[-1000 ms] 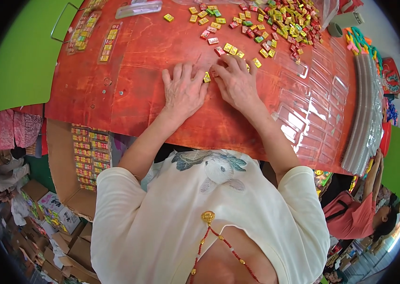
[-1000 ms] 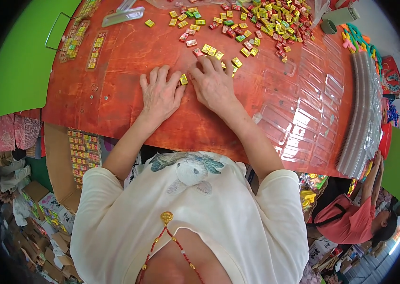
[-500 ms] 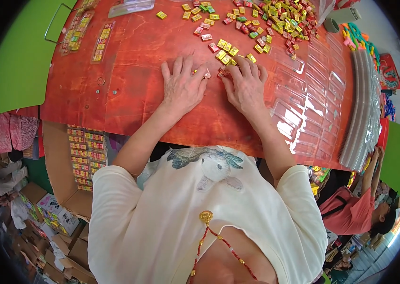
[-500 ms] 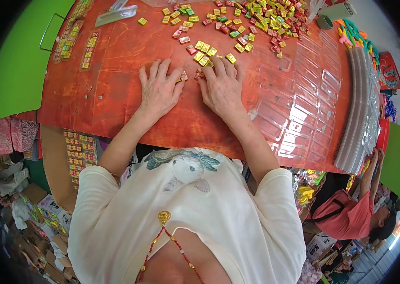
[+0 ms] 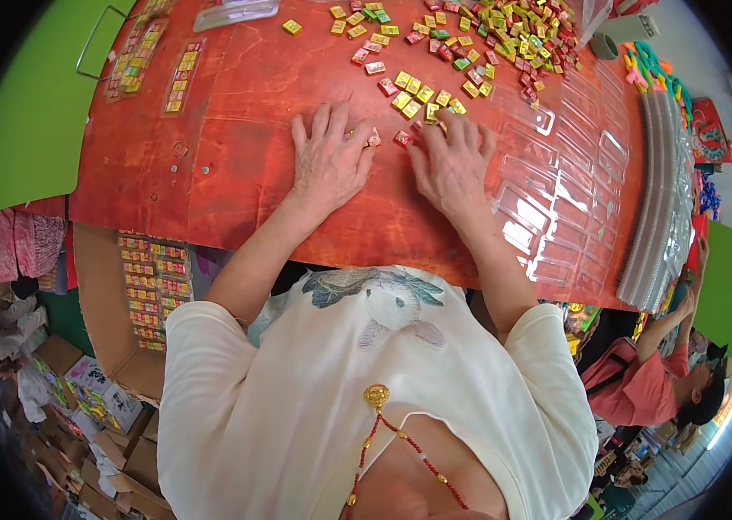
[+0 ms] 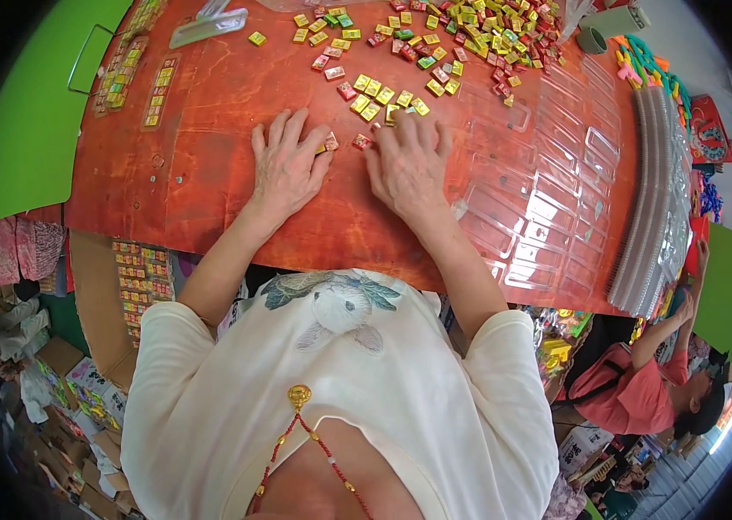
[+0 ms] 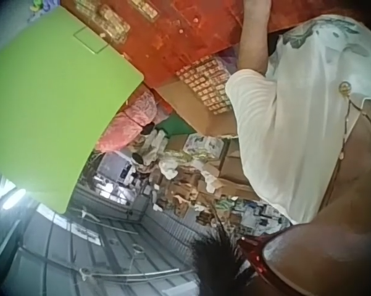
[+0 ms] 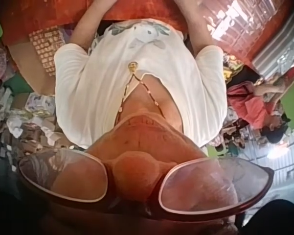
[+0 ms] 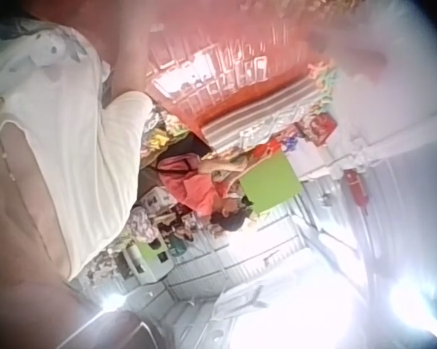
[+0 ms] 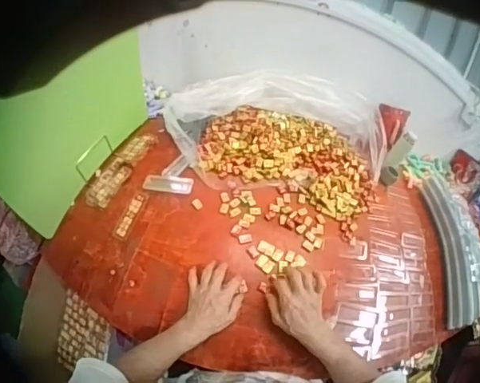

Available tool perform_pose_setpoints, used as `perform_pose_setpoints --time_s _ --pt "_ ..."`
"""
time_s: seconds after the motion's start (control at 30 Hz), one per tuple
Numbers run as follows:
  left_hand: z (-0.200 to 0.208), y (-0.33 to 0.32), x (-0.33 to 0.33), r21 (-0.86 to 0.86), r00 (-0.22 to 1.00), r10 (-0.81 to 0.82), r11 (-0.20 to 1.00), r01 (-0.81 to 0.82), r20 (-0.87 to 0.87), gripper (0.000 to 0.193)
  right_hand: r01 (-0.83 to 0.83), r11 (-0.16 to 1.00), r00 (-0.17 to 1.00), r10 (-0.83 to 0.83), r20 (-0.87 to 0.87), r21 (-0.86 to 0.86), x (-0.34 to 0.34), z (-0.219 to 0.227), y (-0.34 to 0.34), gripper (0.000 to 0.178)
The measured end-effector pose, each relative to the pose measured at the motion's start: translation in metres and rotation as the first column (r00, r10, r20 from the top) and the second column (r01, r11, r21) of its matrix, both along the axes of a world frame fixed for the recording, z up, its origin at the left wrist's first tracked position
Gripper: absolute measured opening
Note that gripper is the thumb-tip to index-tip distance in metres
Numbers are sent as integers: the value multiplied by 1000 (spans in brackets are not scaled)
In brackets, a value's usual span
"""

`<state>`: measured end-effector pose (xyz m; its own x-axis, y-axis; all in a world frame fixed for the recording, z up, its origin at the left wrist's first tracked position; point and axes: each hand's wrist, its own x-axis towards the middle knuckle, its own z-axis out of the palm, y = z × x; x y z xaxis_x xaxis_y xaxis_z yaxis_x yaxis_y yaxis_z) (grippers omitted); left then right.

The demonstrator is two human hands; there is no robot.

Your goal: Placing small colorful square toy parts into a transparent plastic mold or tray.

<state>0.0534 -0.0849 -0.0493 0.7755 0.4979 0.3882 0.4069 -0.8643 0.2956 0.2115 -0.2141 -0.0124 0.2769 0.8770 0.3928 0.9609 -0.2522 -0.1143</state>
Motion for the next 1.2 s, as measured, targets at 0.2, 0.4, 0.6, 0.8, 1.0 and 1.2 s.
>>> perform_pose_setpoints --time_s 0.2,0.4,0.6,0.8,1.0,1.2 --pt "1 0 -1 -5 1000 -4 1000 4 4 32 -53 999 997 53 -48 2 -10 -5 17 22" --pt "4 -2 1 1 1000 3 1000 -3 11 38 2 1000 999 -1 -48 22 3 -1 14 24" --pt "6 -7 12 -22 994 69 997 -71 -80 42 43 999 998 -43 -37 9 19 -21 9 21" --pt "-1 -7 18 29 999 12 1000 -11 -46 37 89 995 981 -82 -176 34 4 -16 22 22" --pt "-9 -3 14 125 995 44 992 -32 -93 36 45 998 999 -44 -18 50 3 -21 33 27" --pt "-4 -2 14 119 994 18 993 -5 -108 35 43 992 996 -33 -83 121 18 16 -43 23"
